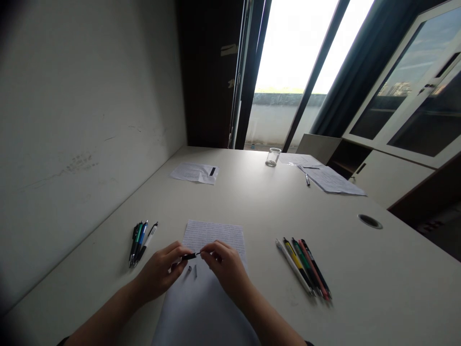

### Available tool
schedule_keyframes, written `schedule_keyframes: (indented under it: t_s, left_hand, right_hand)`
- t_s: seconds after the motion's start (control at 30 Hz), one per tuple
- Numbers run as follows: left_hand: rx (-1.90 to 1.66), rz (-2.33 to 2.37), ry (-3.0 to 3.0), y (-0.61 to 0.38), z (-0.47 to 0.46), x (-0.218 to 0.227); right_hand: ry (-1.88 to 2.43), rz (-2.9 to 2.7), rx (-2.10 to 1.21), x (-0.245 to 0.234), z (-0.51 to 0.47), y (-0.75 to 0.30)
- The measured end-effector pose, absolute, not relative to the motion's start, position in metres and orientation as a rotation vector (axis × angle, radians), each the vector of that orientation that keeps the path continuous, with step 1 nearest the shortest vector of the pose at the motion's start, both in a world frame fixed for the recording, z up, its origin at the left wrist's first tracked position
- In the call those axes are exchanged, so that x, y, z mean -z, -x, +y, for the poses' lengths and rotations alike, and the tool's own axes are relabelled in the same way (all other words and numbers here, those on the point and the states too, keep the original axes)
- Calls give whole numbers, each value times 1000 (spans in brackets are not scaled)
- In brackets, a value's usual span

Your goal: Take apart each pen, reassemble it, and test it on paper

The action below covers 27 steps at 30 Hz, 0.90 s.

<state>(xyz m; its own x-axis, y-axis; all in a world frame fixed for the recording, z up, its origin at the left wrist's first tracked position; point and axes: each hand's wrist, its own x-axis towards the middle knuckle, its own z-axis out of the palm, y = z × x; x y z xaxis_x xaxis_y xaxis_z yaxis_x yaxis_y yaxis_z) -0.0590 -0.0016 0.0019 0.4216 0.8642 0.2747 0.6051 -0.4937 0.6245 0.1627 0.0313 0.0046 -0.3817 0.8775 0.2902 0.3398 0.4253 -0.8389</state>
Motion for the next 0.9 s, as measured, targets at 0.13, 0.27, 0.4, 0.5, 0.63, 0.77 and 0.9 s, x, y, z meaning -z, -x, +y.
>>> schedule_keyframes:
  t_s: [0.13,0.27,0.4,0.5,0.63,0.77,0.9]
  left_hand:
    - [-822,1263,-2237,60,-1,-2]
    - [-836,1269,-2209,60,-1,0]
    - [-854,1252,-2220,60,-1,2]
    - [-856,1215,-2244,59,-2,1]
    - [-864,1185,-2264,59,-1,0]
    - [-888,1175,-2256,60,-1,0]
    - [-928,1170,-2244,60,0,1]
  right_hand:
    - [1042,-1770,-1018,-2,34,-167]
    - [1039,-1639,-1105,-1,37,-170]
    - [1026,-1763,-966,-4,33,-167]
    - [981,-1895,-891,-7,29,-164]
    - [981,-1931,-864,-7,28,-162]
    - [999,-1921,-880,-5,28,-162]
    - [1016,-1866,-940,-2,29,-162]
